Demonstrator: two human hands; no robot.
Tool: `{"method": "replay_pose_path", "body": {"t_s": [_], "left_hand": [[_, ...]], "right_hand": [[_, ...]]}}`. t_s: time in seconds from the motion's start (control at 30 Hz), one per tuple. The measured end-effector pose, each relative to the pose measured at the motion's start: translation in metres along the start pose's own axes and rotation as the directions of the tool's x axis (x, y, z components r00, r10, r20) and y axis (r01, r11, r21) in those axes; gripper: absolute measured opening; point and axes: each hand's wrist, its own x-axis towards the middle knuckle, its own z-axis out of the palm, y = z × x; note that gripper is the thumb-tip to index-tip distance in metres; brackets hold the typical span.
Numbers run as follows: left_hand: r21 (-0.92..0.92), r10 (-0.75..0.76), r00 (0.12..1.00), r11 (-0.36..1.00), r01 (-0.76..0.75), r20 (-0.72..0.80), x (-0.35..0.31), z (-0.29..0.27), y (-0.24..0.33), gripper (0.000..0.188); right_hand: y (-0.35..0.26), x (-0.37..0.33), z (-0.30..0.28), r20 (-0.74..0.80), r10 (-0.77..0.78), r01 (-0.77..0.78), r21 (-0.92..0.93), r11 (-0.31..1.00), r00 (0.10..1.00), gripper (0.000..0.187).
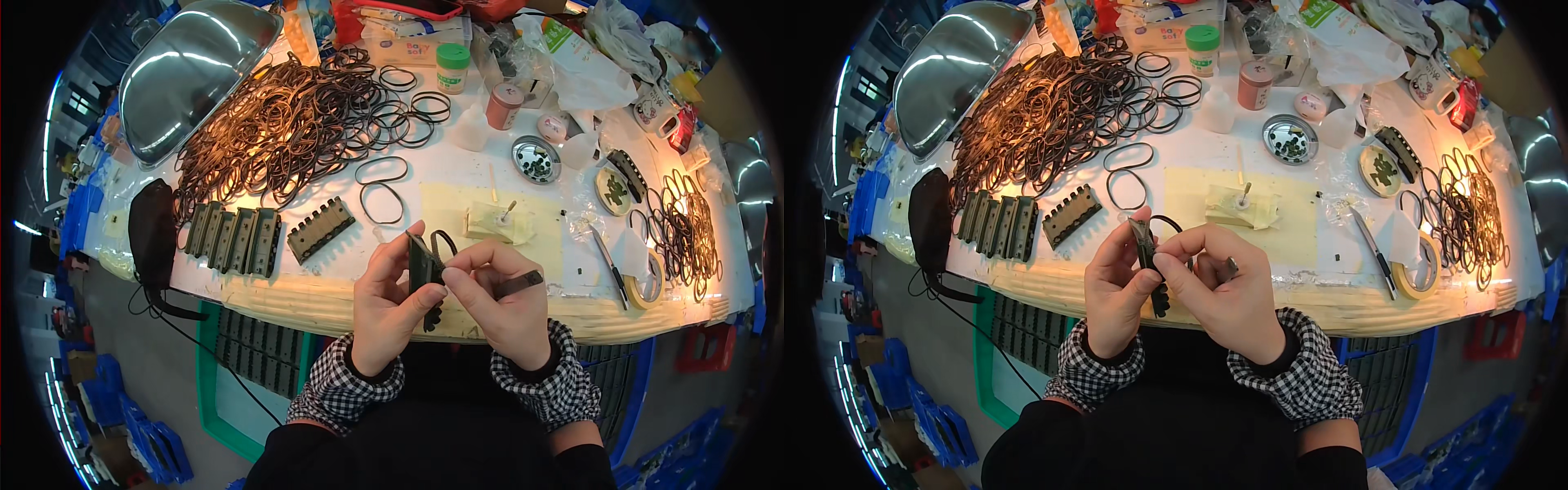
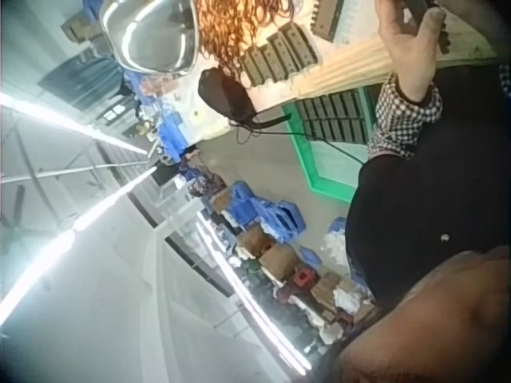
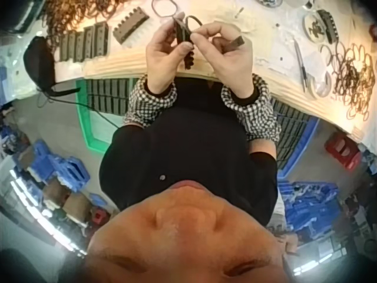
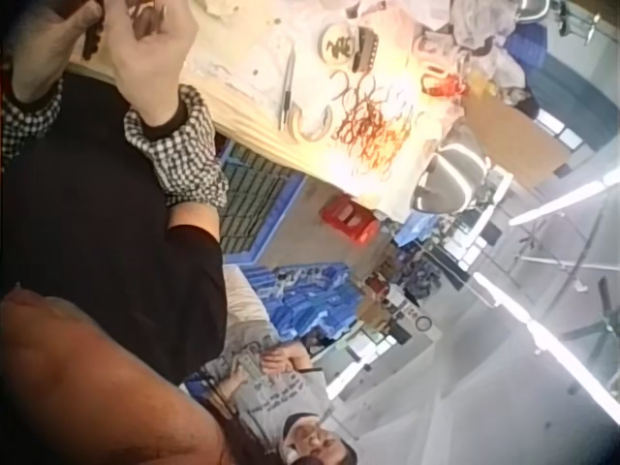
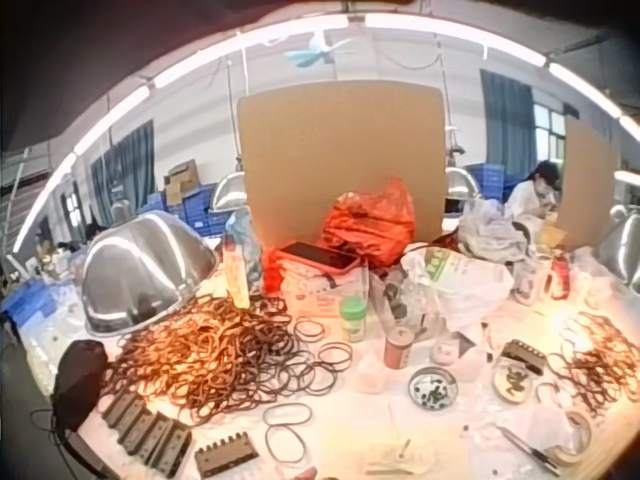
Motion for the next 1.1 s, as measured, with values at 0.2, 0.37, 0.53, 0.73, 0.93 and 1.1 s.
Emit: {"method": "replay_pose_path", "body": {"t_s": [0.2, 0.37, 0.53, 0.73, 0.93, 1.1], "left_hand": [[0.039, 0.001, 1.000, 0.999, -0.001, -0.017, 0.002, -0.003, -0.002, 0.074], [0.245, 0.145, 0.989, 0.959, -0.138, -0.010, 0.003, -0.003, -0.003, 0.080], [0.380, 0.245, 0.969, 0.896, -0.229, 0.005, 0.005, -0.005, -0.007, 0.084], [0.498, 0.305, 0.952, 0.828, -0.258, -0.014, 0.006, -0.002, -0.007, 0.088], [0.606, 0.359, 0.933, 0.743, -0.285, -0.001, 0.006, -0.001, -0.004, 0.085], [0.549, 0.268, 0.964, 0.806, -0.221, -0.006, 0.005, -0.006, -0.009, 0.082]], "right_hand": [[-0.001, 0.001, -0.002, 0.051, 0.069, -0.068, -0.026, 0.997, 0.996, 0.009], [-0.002, 0.003, -0.004, 0.056, 0.100, -0.099, -0.032, 0.995, 0.993, 0.008], [0.002, 0.004, -0.006, 0.057, 0.096, -0.096, -0.001, 0.995, 0.994, 0.009], [0.002, 0.005, -0.003, 0.010, 0.082, -0.082, 0.037, 0.996, 0.997, 0.008], [-0.004, 0.006, -0.007, 0.048, 0.040, -0.034, -0.105, 0.994, 0.998, 0.009], [-0.010, 0.009, -0.012, 0.111, 0.053, -0.026, -0.227, 0.974, 0.992, 0.011]]}}
